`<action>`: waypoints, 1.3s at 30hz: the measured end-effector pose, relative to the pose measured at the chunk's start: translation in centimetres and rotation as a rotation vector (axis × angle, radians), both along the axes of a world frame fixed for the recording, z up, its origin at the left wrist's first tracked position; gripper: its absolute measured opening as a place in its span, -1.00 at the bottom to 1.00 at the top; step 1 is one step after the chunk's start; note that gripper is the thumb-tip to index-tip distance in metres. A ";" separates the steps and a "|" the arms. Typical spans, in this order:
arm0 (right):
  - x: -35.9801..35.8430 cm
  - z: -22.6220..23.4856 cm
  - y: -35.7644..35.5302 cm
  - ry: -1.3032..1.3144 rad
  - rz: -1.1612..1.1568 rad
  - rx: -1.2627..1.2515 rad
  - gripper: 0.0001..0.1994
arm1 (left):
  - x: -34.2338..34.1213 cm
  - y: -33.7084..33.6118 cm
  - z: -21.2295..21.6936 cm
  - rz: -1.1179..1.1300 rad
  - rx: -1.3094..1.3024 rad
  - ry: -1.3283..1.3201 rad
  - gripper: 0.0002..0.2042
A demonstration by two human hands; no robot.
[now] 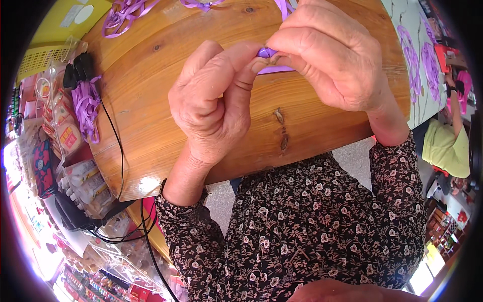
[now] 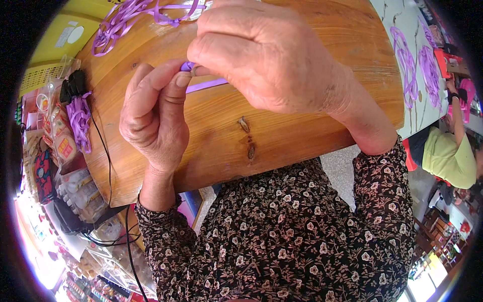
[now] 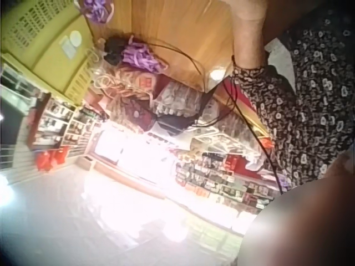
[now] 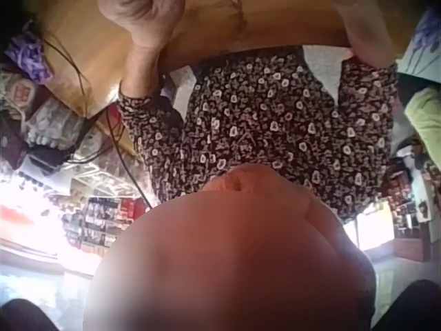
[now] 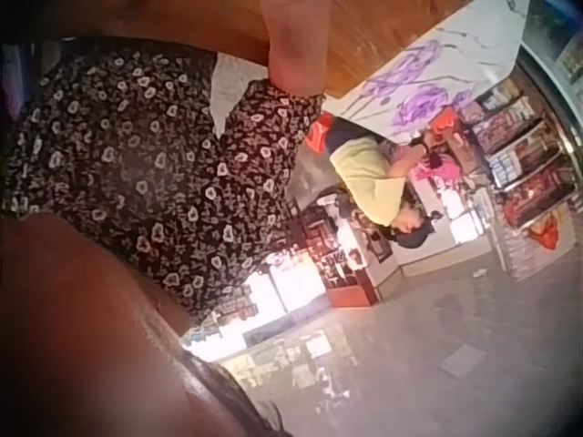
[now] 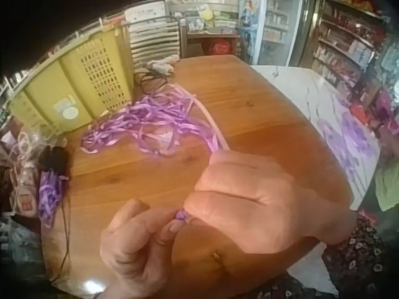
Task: Braiding or tying together multiple purple plastic ribbons at a table.
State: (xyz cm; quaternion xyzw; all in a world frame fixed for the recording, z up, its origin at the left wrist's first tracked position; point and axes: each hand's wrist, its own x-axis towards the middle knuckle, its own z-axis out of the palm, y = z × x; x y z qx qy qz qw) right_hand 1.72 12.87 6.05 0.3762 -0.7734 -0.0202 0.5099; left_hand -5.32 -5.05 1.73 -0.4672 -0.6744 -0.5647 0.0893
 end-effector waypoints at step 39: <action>1.9 3.3 -1.6 -0.816 -0.216 -0.485 -0.81 | -1.0 -0.4 0.4 -0.111 -0.058 -0.029 -0.89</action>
